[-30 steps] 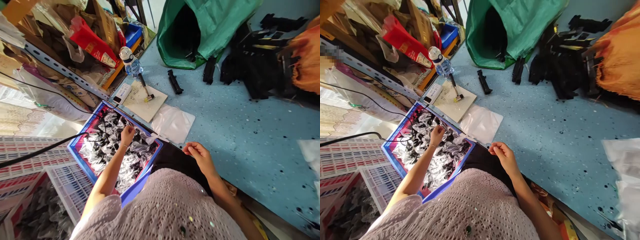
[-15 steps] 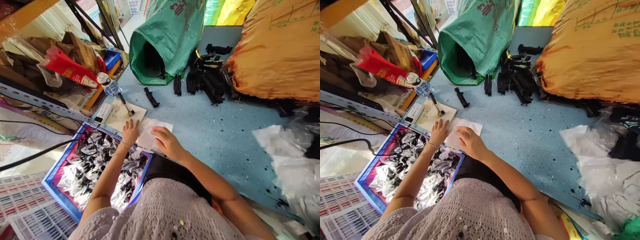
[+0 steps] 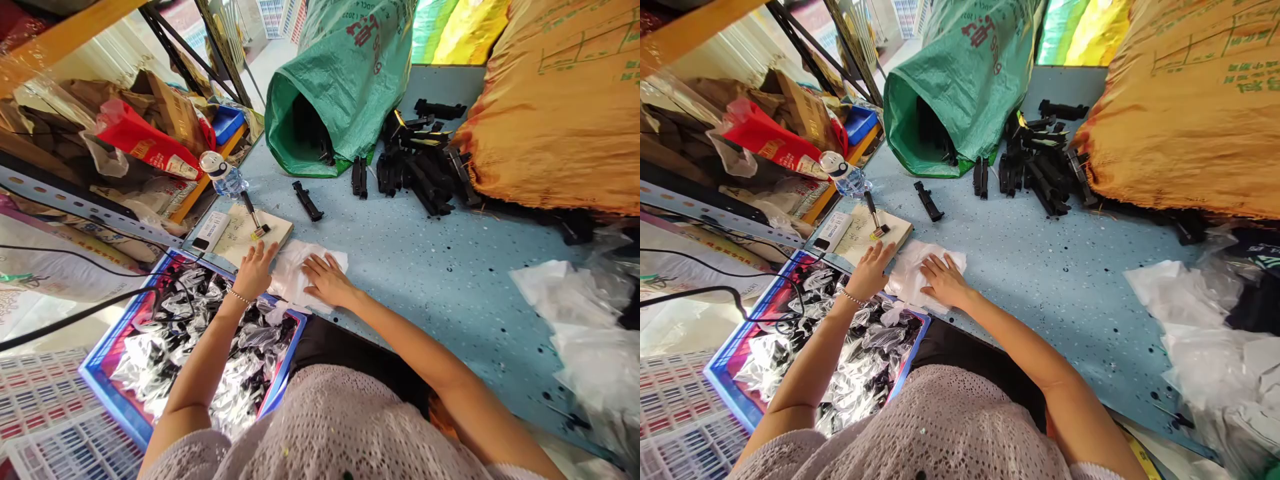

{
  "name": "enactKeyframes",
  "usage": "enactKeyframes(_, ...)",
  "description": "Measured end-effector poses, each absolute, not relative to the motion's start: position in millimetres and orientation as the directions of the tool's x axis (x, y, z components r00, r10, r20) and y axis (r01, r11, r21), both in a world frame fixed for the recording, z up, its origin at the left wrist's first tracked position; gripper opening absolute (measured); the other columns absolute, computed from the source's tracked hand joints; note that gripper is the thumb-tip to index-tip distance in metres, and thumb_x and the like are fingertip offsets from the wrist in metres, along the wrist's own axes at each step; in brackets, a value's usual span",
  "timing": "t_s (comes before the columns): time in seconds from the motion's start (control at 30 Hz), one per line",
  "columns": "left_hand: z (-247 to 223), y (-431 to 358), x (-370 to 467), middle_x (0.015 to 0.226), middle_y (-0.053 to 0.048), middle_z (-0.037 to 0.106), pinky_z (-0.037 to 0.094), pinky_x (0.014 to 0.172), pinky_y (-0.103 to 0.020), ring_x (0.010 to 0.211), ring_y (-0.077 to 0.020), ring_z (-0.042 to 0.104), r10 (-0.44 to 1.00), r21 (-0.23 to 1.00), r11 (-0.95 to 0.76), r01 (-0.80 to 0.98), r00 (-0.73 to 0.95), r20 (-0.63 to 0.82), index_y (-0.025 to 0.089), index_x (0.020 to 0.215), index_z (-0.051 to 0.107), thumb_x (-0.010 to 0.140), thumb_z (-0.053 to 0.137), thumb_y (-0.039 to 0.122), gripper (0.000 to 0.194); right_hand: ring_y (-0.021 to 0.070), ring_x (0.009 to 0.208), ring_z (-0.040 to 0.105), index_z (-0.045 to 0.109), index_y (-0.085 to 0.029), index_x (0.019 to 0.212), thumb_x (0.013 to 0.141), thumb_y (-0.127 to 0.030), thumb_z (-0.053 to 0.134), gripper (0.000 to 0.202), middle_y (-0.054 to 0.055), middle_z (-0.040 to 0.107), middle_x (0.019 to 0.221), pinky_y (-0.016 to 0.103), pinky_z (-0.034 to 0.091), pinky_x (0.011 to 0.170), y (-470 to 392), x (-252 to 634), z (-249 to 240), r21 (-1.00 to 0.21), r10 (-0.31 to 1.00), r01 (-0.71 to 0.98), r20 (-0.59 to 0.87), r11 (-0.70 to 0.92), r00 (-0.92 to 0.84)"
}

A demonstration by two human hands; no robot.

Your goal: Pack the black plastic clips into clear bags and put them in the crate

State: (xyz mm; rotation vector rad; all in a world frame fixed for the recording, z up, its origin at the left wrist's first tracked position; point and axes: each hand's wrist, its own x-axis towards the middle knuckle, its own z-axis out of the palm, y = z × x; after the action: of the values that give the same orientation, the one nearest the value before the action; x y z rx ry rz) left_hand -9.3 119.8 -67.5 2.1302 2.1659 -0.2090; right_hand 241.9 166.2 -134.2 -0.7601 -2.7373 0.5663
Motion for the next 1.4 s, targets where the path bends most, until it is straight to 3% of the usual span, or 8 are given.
enactKeyframes(0.13, -62, 120, -17, 0.164, -0.022, 0.034, 0.042, 0.115, -0.057, 0.150, -0.0402, 0.038, 0.993, 0.061, -0.006, 0.998, 0.013, -0.120, 0.020, 0.163, 0.025, 0.077, 0.049, 0.004, 0.090, 0.0370, 0.154, 0.030, 0.051, -0.013, 0.148, 0.098, -0.044, 0.061, 0.060, 0.019, 0.049, 0.156, 0.063, 0.018, 0.125, 177, 223, -136, -0.458, 0.524, 0.418, 0.129, 0.785, -0.842)
enactKeyframes(0.43, -88, 106, 2, 0.160, -0.022, 0.042, 0.040, 0.113, -0.062, 0.148, -0.0460, 0.038, 0.992, 0.012, -0.007, 1.000, 0.008, -0.126, 0.019, 0.153, 0.046, 0.081, 0.051, 0.008, 0.073, 0.0347, 0.145, 0.043, 0.063, -0.014, 0.135, 0.098, -0.034, 0.061, 0.042, 0.019, 0.058, 0.143, 0.060, 0.029, 0.123, 189, 247, -144, -0.520, 0.595, 0.404, 0.273, 0.753, -0.756)
enactKeyframes(0.6, -81, 163, 14, 0.145, -0.016, 0.059, 0.041, 0.118, -0.049, 0.138, -0.0297, 0.053, 0.996, 0.408, -0.090, 0.908, 0.074, 0.056, 0.019, 0.144, 0.053, 0.091, 0.047, 0.016, 0.054, 0.0322, 0.128, 0.057, 0.066, -0.016, 0.127, 0.102, -0.037, 0.052, 0.036, 0.018, 0.065, 0.128, 0.057, 0.048, 0.109, 187, 320, -154, -0.641, 0.768, 0.458, 0.361, 0.616, -0.529)
enactKeyframes(0.67, -73, 217, 30, 0.146, -0.018, 0.057, 0.045, 0.114, -0.045, 0.129, -0.0283, 0.059, 0.994, 0.605, -0.012, 0.796, -0.054, 0.092, 0.016, 0.147, 0.048, 0.096, 0.050, 0.030, 0.052, 0.0318, 0.123, 0.059, 0.067, -0.018, 0.125, 0.103, -0.037, 0.051, 0.033, 0.017, 0.067, 0.123, 0.057, 0.051, 0.105, 183, 342, -156, -0.675, 0.822, 0.488, 0.351, 0.554, -0.449)
enactKeyframes(0.83, -62, 343, 80, 0.155, -0.035, 0.034, 0.036, 0.117, -0.053, 0.141, -0.0414, 0.046, 0.881, 0.752, 0.392, 0.530, -0.452, -0.141, 0.001, 0.154, 0.027, 0.078, 0.076, 0.028, 0.094, 0.0299, 0.121, 0.061, 0.067, -0.021, 0.122, 0.102, -0.036, 0.053, 0.030, 0.015, 0.068, 0.122, 0.056, 0.051, 0.106, 167, 368, -154, -0.729, 0.862, 0.480, 0.317, 0.488, -0.395)
enactKeyframes(1.03, -74, 312, 151, 0.118, -0.016, 0.069, 0.055, 0.094, -0.045, 0.107, -0.0309, 0.068, 0.953, 0.832, 0.302, 0.465, -0.149, -0.263, 0.009, 0.144, 0.045, 0.070, 0.066, 0.011, 0.077, 0.0274, 0.117, 0.065, 0.061, -0.025, 0.131, 0.105, -0.041, 0.045, 0.035, 0.012, 0.068, 0.122, 0.051, 0.054, 0.101, 163, 398, -123, -0.770, 0.936, 0.535, 0.248, 0.347, -0.250)
enactKeyframes(1.2, -67, 210, 207, 0.118, -0.008, 0.066, 0.058, 0.081, -0.037, 0.093, -0.0229, 0.070, 0.926, 0.982, 0.166, 0.092, 0.328, -0.187, 0.022, 0.149, 0.038, 0.070, 0.069, 0.021, 0.085, 0.0311, 0.106, 0.065, 0.062, -0.018, 0.121, 0.104, -0.055, 0.039, 0.047, 0.018, 0.068, 0.112, 0.047, 0.053, 0.091, 199, 413, -84, -0.587, 0.906, 0.700, 0.359, 0.406, -0.224)
enactKeyframes(1.4, -48, 186, 231, 0.107, -0.005, 0.064, 0.056, 0.081, -0.035, 0.089, -0.0205, 0.066, 0.963, 0.985, 0.170, 0.024, 0.209, -0.171, 0.022, 0.140, 0.047, 0.073, 0.071, 0.027, 0.071, 0.0201, 0.067, 0.057, 0.058, -0.022, 0.083, 0.109, -0.053, 0.022, 0.054, 0.006, 0.062, 0.074, 0.032, 0.040, 0.062, 200, 403, -73, -0.586, 0.937, 0.731, 0.203, 0.349, -0.284)
